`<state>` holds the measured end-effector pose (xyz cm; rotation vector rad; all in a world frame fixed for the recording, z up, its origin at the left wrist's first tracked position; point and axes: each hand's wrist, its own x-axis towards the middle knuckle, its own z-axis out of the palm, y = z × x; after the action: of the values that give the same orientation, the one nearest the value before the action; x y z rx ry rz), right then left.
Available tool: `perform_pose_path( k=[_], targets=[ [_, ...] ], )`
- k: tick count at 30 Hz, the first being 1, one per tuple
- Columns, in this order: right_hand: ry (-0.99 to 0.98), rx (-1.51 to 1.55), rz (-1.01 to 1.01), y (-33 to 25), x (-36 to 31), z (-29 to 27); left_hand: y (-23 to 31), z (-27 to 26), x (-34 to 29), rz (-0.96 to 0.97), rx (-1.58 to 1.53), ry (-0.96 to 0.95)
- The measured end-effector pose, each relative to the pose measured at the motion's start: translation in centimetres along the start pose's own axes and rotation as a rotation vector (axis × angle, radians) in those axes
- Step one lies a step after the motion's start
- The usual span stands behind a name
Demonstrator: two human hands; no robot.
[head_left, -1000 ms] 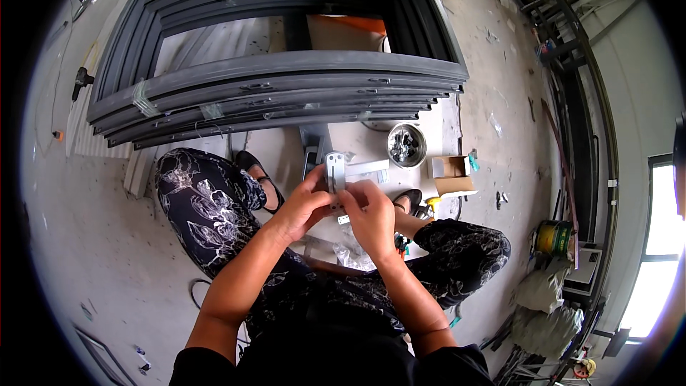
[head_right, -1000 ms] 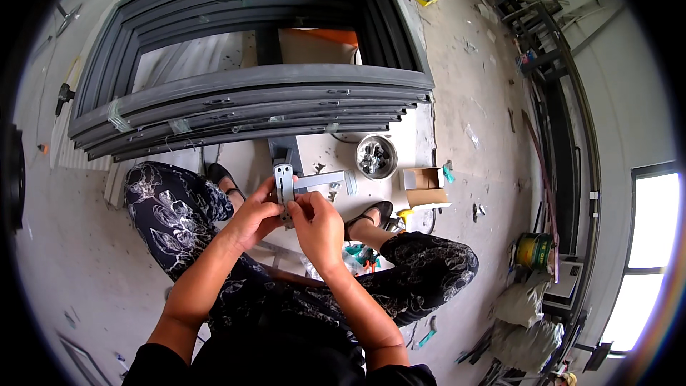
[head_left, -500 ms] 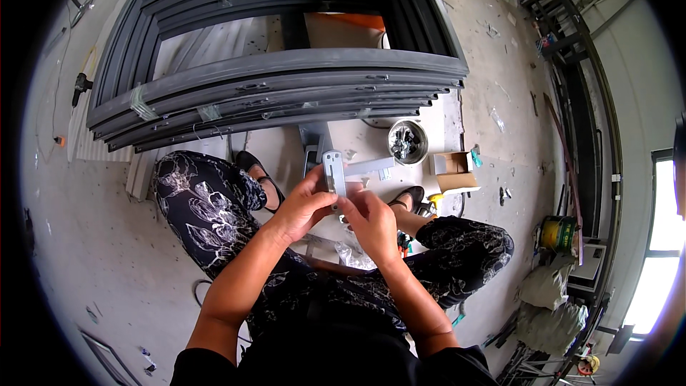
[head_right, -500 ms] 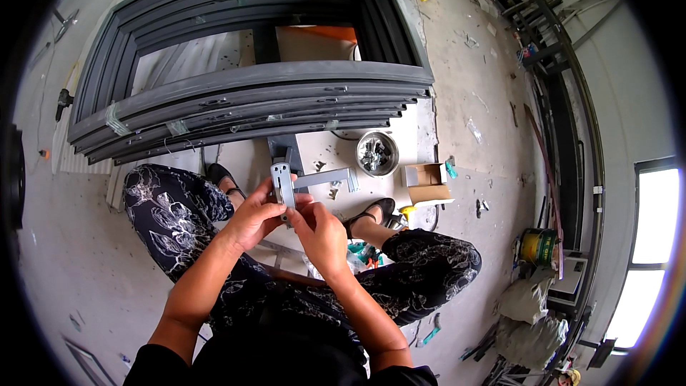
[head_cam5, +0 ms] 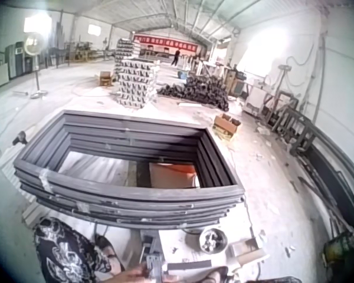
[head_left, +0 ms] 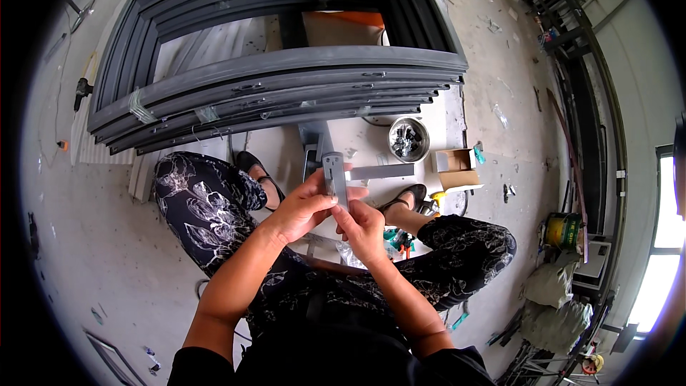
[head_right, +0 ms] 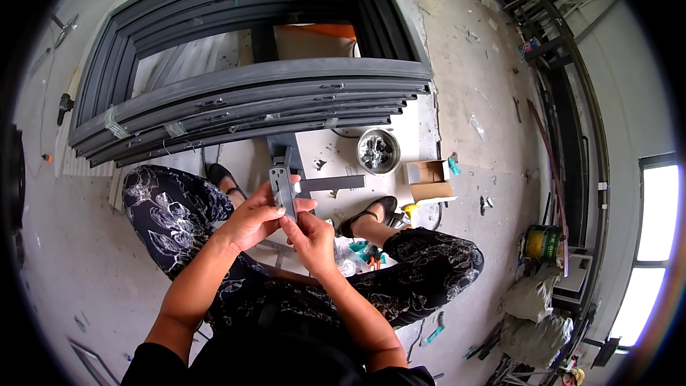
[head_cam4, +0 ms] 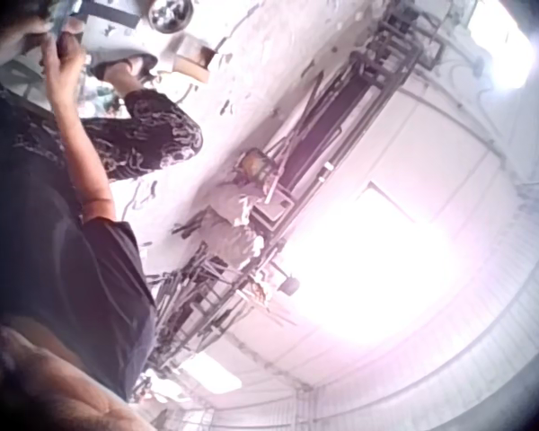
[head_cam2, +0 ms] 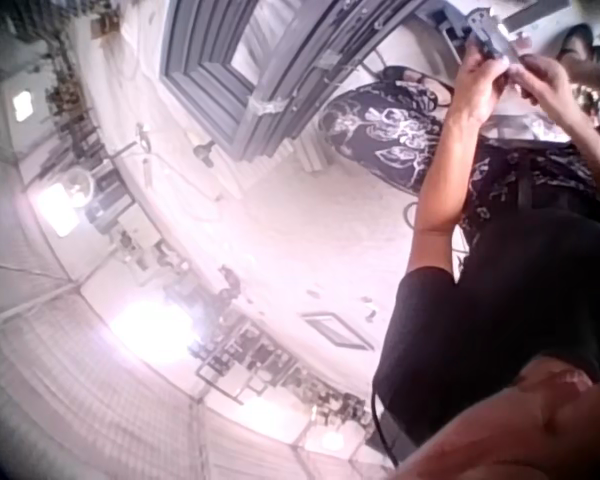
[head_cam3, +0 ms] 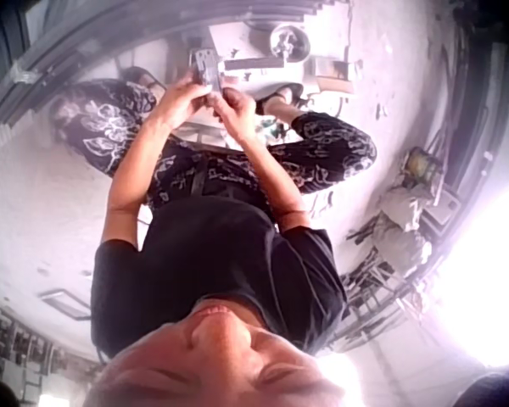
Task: The person picks up small metal items and puts them into a bowl, then opens cardboard boxes to remove metal plates from plastic bags, placing the plates on the floor.
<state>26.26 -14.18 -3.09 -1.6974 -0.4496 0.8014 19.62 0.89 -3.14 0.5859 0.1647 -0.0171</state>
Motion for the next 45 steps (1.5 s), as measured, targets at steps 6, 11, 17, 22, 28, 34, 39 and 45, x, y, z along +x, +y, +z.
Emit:
perform_pose_path(
  k=[6, 11, 17, 22, 28, 34, 39, 45],
  targets=[
    [0.004, 0.035, 0.042, 0.1, 0.1, -0.6, -0.3, 0.7, 0.5, -0.002, 0.019, 0.067],
    [-0.105, -0.048, 0.206, 0.5, 0.2, -1.4, -1.6, -0.5, 0.4, -0.014, 0.273, 0.185],
    [0.164, -0.855, -0.459, -0.9, 4.0, -7.0, -2.2, -2.7, 1.1, -0.075, 0.435, 0.233],
    [-0.399, -0.715, -0.251, 3.5, 8.1, -7.7, -2.6, -3.2, 1.7, -0.143, 0.449, 0.220],
    [-0.496, -1.067, -0.147, 13.6, 10.4, -9.6, -3.7, -6.2, 2.5, -0.010, 0.796, 0.566],
    [-0.466, -1.167, 0.215, 26.4, 10.7, -12.5, -2.3, -5.3, 3.8, -0.005, 1.072, 0.690],
    [-0.209, -0.978, 0.440, 29.6, 10.6, -12.4, -3.2, -6.2, 3.6, -0.099, 1.172, 0.691],
    [-0.525, -1.068, 0.673, 27.9, 13.1, -11.6, -3.3, -7.2, 3.9, -0.151, 1.266, 0.733]
  ],
)
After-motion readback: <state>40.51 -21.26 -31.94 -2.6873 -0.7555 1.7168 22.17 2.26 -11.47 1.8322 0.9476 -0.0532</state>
